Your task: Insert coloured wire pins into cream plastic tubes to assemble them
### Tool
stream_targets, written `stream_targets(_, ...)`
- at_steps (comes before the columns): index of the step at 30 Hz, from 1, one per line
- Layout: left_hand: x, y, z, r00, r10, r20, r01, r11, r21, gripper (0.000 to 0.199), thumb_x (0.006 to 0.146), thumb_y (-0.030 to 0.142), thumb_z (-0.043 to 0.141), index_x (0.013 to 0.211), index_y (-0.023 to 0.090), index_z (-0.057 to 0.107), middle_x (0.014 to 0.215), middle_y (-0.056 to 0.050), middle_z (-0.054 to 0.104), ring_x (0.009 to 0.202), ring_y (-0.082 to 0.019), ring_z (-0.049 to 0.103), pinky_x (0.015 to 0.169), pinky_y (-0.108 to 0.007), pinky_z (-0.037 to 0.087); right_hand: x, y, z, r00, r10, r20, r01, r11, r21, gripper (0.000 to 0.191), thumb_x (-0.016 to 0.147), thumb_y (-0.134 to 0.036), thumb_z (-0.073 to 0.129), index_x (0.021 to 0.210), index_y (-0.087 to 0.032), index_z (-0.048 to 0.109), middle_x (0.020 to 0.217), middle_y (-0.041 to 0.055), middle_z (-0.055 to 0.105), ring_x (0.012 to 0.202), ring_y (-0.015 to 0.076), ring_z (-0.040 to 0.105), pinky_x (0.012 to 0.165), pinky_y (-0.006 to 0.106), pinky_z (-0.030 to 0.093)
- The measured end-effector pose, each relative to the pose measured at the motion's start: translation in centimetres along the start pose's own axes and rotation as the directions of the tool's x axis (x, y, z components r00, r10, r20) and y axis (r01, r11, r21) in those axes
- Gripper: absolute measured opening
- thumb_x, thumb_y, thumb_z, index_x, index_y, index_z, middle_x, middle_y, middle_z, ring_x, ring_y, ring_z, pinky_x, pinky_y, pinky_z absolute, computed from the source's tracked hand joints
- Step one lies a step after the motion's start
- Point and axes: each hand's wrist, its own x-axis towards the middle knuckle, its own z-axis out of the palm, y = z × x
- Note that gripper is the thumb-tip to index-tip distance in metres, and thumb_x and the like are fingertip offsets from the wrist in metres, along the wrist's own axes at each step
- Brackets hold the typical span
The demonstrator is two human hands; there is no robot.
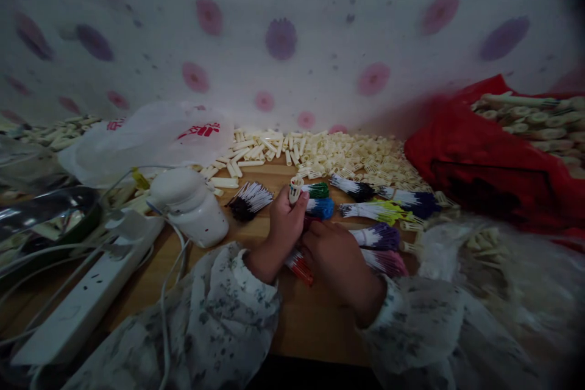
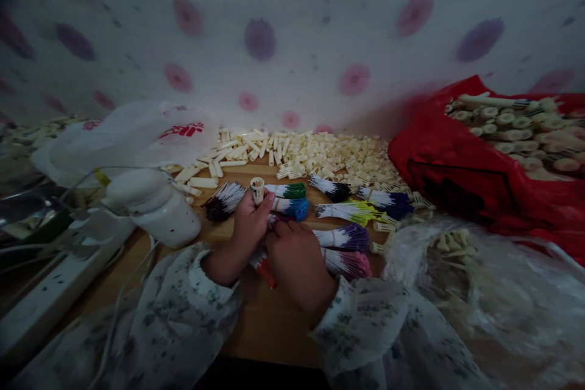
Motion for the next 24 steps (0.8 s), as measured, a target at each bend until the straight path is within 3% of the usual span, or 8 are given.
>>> stream_targets(5,-0.1,0.1,-0.1,0.999,0.006,0.043,-0.007,0.999,0.034,0.019,0.084,0.033,0.056,0.074,0.018,0.051,0.064,0.004,0.048,0.06,-0.013,0.046,0.057,-0.022,0.037,-0.2,0.3,0.1,0.997,0.077,0.016,-0.078,0.994,0.077,0.013,0.085,-0.02,0.053,0.087,-0.016,0.066,0.091,0.0072,0.065,0.079,0.0181,0.059,0.068,0.028,0.042)
stream_targets(12,-0.1,-0.1,-0.1,1.0,-0.009,0.023,0.007,0.998,0.061,0.02,0.083,0.036,0.057,0.076,0.018,0.052,0.065,0.003,0.05,0.06,-0.013,0.048,0.057,-0.022,0.038,0.5,-0.2,0.8,0.999,0.043,0.025,-0.044,0.997,0.061,0.017,0.086,-0.017,0.054,0.094,-0.016,0.068,0.095,0.0084,0.067,0.089,0.0226,0.06,0.074,0.031,0.044)
stream_targets(16,-0.1,-0.4,-0.1,0.999,-0.012,0.031,0.011,0.999,0.034,0.021,0.084,0.037,0.055,0.076,0.018,0.053,0.066,0.003,0.051,0.062,-0.013,0.049,0.058,-0.022,0.04,0.5,-0.5,0.7,0.999,0.038,-0.012,-0.037,0.996,0.078,0.019,0.085,-0.016,0.054,0.098,-0.017,0.067,0.099,0.0083,0.067,0.09,0.0223,0.06,0.077,0.031,0.043)
stream_targets(19,-0.1,-0.2,-0.2,1.0,-0.017,0.022,0.016,1.0,0.026,0.02,0.084,0.036,0.055,0.077,0.018,0.053,0.066,0.003,0.05,0.062,-0.013,0.048,0.059,-0.022,0.04,0.1,0.6,-0.2,0.997,0.038,-0.065,-0.034,0.997,0.068,0.014,0.083,-0.015,0.054,0.089,-0.017,0.067,0.091,0.0072,0.066,0.083,0.0199,0.058,0.073,0.03,0.042)
stream_targets(22,0.0,0.9,-0.5,0.994,-0.028,0.107,0.03,0.999,-0.011,0.019,0.083,0.036,0.057,0.079,0.018,0.054,0.068,0.003,0.052,0.063,-0.013,0.048,0.06,-0.022,0.041,-0.3,2.9,-1.7,0.992,0.051,-0.118,-0.032,0.987,0.159,0.011,0.081,-0.014,0.055,0.077,-0.017,0.064,0.08,0.0044,0.062,0.075,0.0165,0.056,0.066,0.027,0.04)
stream_targets(24,0.1,2.2,-0.8,0.967,-0.029,0.252,0.035,0.999,-0.02,0.019,0.081,0.036,0.058,0.077,0.017,0.056,0.069,0.002,0.054,0.063,-0.013,0.048,0.061,-0.023,0.041,-0.6,4.9,-2.5,0.985,0.048,-0.164,-0.001,0.961,0.278,0.011,0.08,-0.011,0.055,0.075,-0.017,0.063,0.077,0.0024,0.061,0.072,0.0145,0.055,0.064,0.025,0.039)
